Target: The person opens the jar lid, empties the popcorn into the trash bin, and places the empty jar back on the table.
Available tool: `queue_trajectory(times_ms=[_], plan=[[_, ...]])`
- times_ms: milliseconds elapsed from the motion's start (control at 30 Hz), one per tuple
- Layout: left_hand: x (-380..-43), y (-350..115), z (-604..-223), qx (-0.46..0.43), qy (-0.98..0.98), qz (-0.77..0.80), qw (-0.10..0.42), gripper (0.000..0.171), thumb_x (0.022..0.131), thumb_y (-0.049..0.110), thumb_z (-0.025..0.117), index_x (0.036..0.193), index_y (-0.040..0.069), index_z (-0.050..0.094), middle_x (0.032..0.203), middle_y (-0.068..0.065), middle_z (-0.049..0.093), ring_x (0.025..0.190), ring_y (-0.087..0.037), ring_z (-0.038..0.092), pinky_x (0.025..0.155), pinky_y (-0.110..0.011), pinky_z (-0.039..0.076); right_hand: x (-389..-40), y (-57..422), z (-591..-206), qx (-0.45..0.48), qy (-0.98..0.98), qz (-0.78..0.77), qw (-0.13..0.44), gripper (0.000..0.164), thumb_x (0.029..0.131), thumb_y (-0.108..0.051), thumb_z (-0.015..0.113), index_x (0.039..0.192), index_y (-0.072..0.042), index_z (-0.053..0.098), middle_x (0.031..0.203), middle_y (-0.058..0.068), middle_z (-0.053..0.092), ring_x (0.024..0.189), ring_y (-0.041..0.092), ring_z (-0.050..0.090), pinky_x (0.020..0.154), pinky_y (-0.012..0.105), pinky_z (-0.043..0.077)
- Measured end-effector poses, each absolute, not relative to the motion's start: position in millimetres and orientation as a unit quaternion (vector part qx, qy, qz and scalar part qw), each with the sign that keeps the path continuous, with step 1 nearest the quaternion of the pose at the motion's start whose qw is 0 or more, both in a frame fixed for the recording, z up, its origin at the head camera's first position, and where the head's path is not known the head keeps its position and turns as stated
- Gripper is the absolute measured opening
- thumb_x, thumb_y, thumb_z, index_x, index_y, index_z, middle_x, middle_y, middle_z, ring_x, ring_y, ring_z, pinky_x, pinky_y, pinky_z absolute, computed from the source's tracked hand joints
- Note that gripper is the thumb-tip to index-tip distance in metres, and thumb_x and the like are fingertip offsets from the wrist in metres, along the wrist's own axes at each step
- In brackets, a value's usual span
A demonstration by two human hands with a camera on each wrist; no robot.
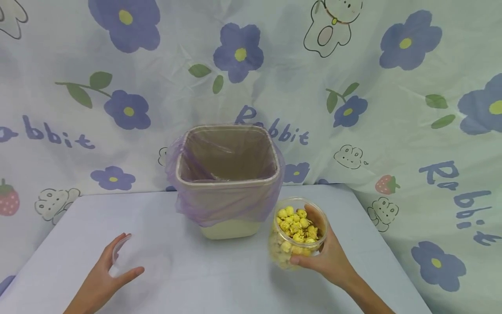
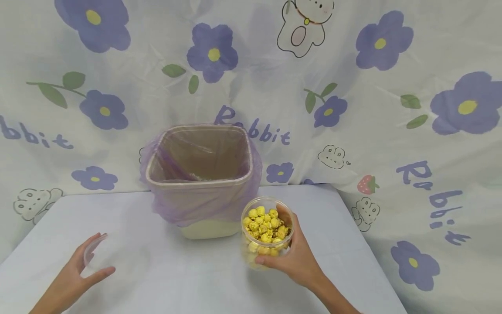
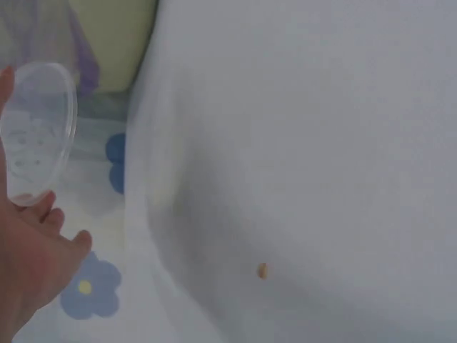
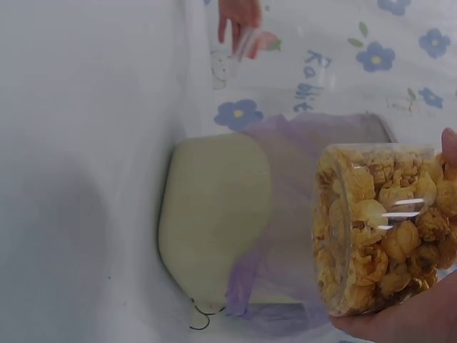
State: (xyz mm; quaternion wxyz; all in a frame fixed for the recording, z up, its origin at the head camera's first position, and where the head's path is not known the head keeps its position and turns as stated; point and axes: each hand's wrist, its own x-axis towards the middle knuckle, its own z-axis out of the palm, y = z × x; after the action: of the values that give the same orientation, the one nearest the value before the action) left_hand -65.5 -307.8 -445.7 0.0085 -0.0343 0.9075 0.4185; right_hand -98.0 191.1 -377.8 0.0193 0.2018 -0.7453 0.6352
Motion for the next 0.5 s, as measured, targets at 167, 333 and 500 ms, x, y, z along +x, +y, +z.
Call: queue_trajectory(times_ms=[167, 333, 500], plan=[[-70, -325, -465, -0.084, 0.93, 0.348, 0.083, 0.108, 0.092, 0.051, 0.068, 0.157, -0.001, 0.0, 0.157, -0.035, 0.012, 0.131, -0.063, 0.024, 0.095, -0.076, 0.029, -99, 195, -376, 0.191, -0.754, 0.629, 0.025, 0.103, 0.072, 0.0, 0.086, 0.154, -0.008, 0.026, 0.153, 0.015, 0.034, 0.134, 0.017, 0.042, 0.102, 0.024, 0.041], [-69, -333, -480, -0.086, 0.937, 0.325, 0.096, 0.109, 0.091, 0.052, 0.068, 0.154, -0.008, 0.003, 0.15, -0.042, 0.016, 0.126, -0.061, 0.03, 0.095, -0.075, 0.031, -100, 198, -374, 0.189, -0.754, 0.628, 0.031, 0.103, 0.071, 0.001, 0.085, 0.155, -0.007, 0.025, 0.154, 0.017, 0.033, 0.133, 0.015, 0.042, 0.102, 0.022, 0.041], [-70, -337, -485, -0.072, 0.944, 0.303, 0.107, 0.11, 0.089, 0.051, 0.071, 0.15, -0.014, 0.005, 0.146, -0.046, 0.017, 0.125, -0.064, 0.03, 0.098, -0.074, 0.03, -102, 202, -373, 0.185, -0.754, 0.629, 0.035, 0.104, 0.072, 0.002, 0.085, 0.155, -0.006, 0.023, 0.154, 0.017, 0.032, 0.134, 0.013, 0.04, 0.102, 0.02, 0.04]])
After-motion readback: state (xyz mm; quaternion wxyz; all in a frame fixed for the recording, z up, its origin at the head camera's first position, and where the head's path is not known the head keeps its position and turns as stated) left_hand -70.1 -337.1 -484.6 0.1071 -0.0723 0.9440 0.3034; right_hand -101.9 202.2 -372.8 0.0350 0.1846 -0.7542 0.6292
